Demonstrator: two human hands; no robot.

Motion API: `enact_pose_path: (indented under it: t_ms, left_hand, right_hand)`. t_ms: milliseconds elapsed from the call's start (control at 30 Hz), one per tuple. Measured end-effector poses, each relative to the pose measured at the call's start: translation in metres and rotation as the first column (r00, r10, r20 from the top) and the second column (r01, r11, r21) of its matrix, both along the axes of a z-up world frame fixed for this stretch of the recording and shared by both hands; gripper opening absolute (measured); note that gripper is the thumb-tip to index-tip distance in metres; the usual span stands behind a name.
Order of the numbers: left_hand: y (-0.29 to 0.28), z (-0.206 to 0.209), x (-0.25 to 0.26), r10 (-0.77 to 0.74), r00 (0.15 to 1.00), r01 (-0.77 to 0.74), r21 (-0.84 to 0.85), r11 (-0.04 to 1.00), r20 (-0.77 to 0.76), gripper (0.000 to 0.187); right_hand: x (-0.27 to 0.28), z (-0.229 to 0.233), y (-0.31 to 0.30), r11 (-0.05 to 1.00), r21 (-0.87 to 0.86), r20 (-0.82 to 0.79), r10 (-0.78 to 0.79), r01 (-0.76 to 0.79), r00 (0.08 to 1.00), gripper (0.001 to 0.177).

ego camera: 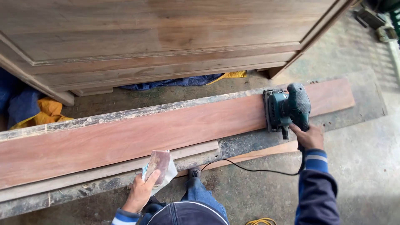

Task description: Sanding a long wood plank using hand sandpaper and an electric sander.

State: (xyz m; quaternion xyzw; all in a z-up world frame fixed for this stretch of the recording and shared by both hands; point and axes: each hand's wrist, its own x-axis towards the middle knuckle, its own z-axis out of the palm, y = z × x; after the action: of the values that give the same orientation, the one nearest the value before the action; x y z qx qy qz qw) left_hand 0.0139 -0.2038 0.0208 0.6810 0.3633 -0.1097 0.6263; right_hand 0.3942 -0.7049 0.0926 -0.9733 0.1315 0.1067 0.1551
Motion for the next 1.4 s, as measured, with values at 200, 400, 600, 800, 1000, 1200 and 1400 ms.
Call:
enact_pose_path:
  t_ms: [200,400,600,800,1000,1200,1400]
  left_hand:
    - [-0.059,-0.036,0.035,0.128,0.919,-0.233,0.253,0.939,0.374,0.044]
    - [-0.030,0.032,0.067,0.616,0.771,-0.591,-0.175,0.787,0.162,0.054]
    - [-0.010,0.034,0.070,0.592,0.798,-0.600,0.051,0.798,0.114,0.061]
    - [-0.022,0.013,0.043,0.436,0.876,-0.478,0.258,0.839,0.205,0.063]
    - [-0.001,0.010,0.038,0.617,0.770,-0.637,0.239,0.732,0.164,0.054]
    - [0.012,0.089,0.129,0.367,0.740,-0.505,0.105,0.857,0.564,0.048]
    - [0.022,0.048,0.184,-0.309,0.770,-0.296,0.741,0.602,0.558,0.052]
  right_hand:
    - [0.054,-0.052,-0.051,0.786,0.547,-0.310,-0.129,0.288,0.942,0.031]
    - [0.016,-0.022,-0.023,0.863,0.504,-0.196,0.063,0.045,0.979,0.031]
    - [0.000,0.008,0.069,0.905,0.291,-0.362,0.403,-0.309,0.840,0.040]
    - [-0.011,0.018,0.160,0.653,0.316,-0.327,0.756,-0.689,0.567,0.046]
    - [-0.027,0.017,0.216,0.546,0.288,-0.365,0.822,-0.786,0.438,0.046]
    - [-0.049,0.008,0.269,0.446,0.411,-0.276,0.892,-0.795,0.358,0.048]
    - [-0.091,0.033,0.332,0.346,0.424,-0.201,0.937,-0.837,0.285,0.048]
